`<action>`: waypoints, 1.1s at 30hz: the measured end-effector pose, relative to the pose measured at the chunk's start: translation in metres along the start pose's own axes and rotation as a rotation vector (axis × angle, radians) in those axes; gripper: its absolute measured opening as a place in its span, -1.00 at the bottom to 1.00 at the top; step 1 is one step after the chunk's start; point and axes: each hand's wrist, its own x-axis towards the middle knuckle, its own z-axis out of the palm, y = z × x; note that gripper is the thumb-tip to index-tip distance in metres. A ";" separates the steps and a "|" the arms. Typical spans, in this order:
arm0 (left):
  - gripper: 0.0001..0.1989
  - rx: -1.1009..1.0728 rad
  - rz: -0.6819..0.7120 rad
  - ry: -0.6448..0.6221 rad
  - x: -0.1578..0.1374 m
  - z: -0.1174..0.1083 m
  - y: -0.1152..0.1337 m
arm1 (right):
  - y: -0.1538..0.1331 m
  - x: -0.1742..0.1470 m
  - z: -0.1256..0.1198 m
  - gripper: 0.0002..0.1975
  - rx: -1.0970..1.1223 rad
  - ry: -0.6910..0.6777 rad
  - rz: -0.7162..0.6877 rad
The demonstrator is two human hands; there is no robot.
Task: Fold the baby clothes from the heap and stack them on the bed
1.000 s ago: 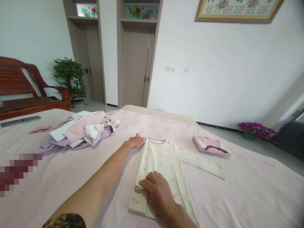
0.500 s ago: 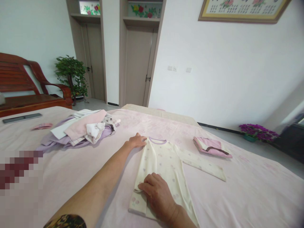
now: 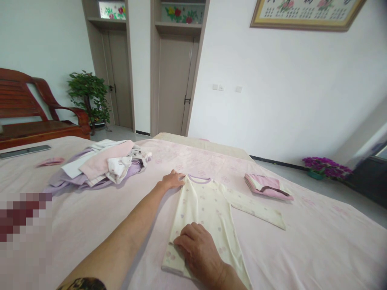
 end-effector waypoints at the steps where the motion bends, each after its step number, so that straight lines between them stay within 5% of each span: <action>1: -0.43 0.000 -0.003 0.000 0.000 0.000 0.000 | -0.001 0.000 0.000 -0.91 -0.017 -0.001 0.015; 13: -0.40 -0.010 -0.030 0.023 -0.002 0.002 0.004 | 0.007 -0.004 0.015 -0.88 -0.038 0.019 0.010; 24: -0.42 0.038 -0.088 0.159 -0.021 -0.001 0.025 | -0.003 -0.004 -0.006 -0.89 0.032 -0.041 0.000; 28: -0.49 0.078 0.053 0.268 -0.046 0.016 0.058 | -0.004 -0.003 -0.009 -0.93 0.009 -0.034 -0.024; 33: -0.31 0.104 0.205 0.198 -0.065 0.046 0.081 | -0.005 -0.005 -0.009 -0.94 -0.046 -0.020 -0.074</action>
